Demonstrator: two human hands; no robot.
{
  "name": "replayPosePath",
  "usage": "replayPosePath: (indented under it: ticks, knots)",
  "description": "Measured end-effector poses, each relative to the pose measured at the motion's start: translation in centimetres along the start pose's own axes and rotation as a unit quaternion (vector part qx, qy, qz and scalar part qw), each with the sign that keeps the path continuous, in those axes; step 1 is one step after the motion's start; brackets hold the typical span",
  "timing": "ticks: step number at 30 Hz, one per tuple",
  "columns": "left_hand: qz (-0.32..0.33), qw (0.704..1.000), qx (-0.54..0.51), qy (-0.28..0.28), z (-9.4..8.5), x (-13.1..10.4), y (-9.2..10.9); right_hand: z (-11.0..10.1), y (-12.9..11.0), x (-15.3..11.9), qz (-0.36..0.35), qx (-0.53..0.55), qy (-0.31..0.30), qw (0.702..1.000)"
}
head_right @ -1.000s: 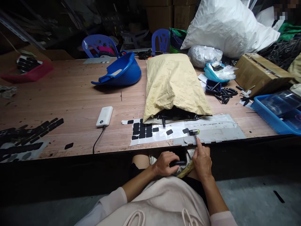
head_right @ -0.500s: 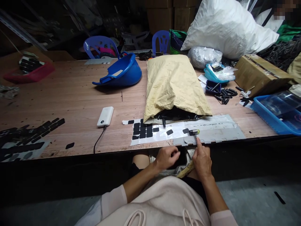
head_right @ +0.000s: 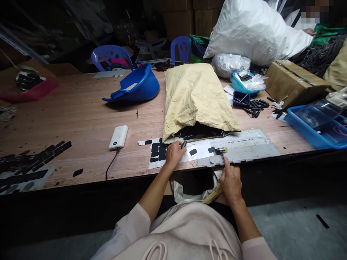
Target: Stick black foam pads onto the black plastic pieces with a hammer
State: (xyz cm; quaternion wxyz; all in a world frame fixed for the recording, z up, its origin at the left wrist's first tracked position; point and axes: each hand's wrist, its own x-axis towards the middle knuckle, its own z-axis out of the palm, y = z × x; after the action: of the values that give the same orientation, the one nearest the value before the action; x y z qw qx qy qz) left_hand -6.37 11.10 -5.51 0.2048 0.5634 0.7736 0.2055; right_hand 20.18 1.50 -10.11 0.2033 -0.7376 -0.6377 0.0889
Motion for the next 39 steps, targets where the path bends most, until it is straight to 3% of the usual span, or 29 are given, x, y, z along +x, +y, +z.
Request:
replayPosePath:
  ticks: [3, 6, 9, 12, 16, 21, 25, 29, 33, 39]
  knots:
    - [0.027, 1.0, 0.006, 0.007, 0.0, -2.5, -1.3, 0.0, 0.0, 0.0, -0.002, -0.005, -0.001, 1.0]
    - [0.124, 0.991, -0.046, -0.019, 1.4, -4.1, -1.1, -0.1, -0.1, 0.1, 0.006, -0.009, -0.01, 1.0]
    - [0.232, 0.966, -0.096, -0.067, 3.5, -4.4, 0.2, -0.3, -0.3, 0.2, 0.01, -0.01, -0.016, 1.0]
    - [0.27, 0.955, -0.088, -0.085, 5.1, -3.8, 1.2, -0.4, -0.4, 0.3, 0.008, -0.009, -0.023, 1.0]
    - [0.282, 0.952, -0.094, -0.072, 6.0, -3.2, 1.1, -0.1, 0.2, 0.5, 0.007, 0.017, -0.015, 1.0]
    - [0.276, 0.95, -0.134, -0.058, 6.5, -2.9, 0.6, -0.4, 1.0, 0.4, -0.014, 0.136, 0.007, 0.991]
    - [0.26, 0.951, -0.158, -0.063, 6.8, -2.6, 0.6, -1.2, 0.2, -0.8, -0.016, 0.209, -0.002, 0.978]
    - [0.244, 0.955, -0.151, -0.078, 6.9, -2.5, 0.7, -0.4, -0.9, -1.9, -0.051, 0.274, -0.027, 0.96]
    - [0.238, 0.957, -0.143, -0.082, 6.8, -2.5, 0.9, 0.7, -1.2, -2.3, -0.079, 0.292, -0.032, 0.953]
    - [0.234, 0.959, -0.133, -0.085, 6.7, -2.6, 1.2, 0.7, -1.4, -2.3, -0.098, 0.285, -0.043, 0.952]
